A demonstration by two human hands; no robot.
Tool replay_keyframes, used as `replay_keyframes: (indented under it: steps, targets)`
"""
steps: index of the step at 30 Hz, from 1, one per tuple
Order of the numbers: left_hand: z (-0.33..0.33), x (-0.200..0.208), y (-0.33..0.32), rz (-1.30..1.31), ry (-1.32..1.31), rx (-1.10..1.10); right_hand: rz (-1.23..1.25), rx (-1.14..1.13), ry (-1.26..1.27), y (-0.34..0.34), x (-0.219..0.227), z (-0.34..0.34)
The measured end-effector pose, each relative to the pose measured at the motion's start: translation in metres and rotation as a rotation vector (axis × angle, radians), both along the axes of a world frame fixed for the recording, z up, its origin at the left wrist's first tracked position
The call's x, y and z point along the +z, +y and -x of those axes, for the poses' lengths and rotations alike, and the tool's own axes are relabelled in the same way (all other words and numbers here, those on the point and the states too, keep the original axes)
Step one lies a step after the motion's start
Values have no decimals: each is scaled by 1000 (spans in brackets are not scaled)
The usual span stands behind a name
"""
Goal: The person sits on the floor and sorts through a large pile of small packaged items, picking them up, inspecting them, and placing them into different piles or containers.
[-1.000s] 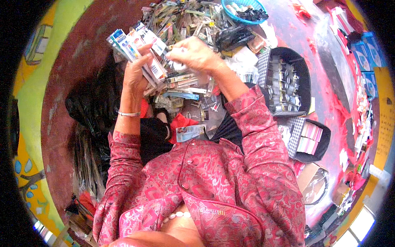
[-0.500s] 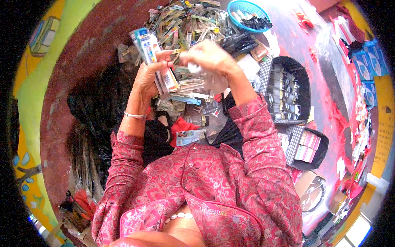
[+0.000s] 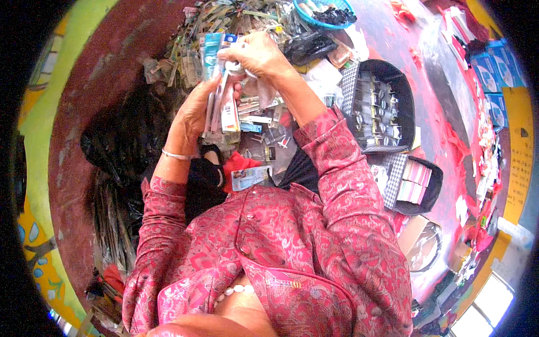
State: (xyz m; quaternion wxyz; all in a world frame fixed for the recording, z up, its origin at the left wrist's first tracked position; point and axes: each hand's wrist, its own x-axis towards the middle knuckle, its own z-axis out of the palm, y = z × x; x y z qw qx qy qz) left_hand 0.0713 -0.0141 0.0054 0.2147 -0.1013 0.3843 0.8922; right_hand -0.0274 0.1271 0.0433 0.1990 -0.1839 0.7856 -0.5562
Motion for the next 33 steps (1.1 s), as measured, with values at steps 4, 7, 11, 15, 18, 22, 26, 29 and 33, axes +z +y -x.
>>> replay_keyframes:
  steps: [4, 7, 11, 15, 18, 22, 26, 29, 33]
  targets:
    - [1, 11, 0, 19, 9, 23, -87, -93, 336, 7, -2, 4]
    - [3, 5, -1, 2, 36, 105, 44, -100, 144, 6, -3, 8]
    - [1, 6, -2, 193, 5, 159, 73, -84, 42, 10, 0, 11]
    - [2, 2, -3, 260, 30, 202, 31, -387, 456, 16, 7, 21]
    - [3, 6, 4, 295, 16, 240, 45, -305, 653, 4, 19, -6]
    - [-1, 10, 2, 279, 69, 143, -146, -129, 1065, -14, 0, -21]
    - [-10, 19, 0, 286, 177, 106, -245, -376, 838, 9, 3, 24]
    - [-6, 11, -5, 292, 130, 224, 173, -505, 463, 25, -2, 50]
    - [-3, 14, -2, 203, 107, 304, 718, -414, -402, 31, -1, 39]
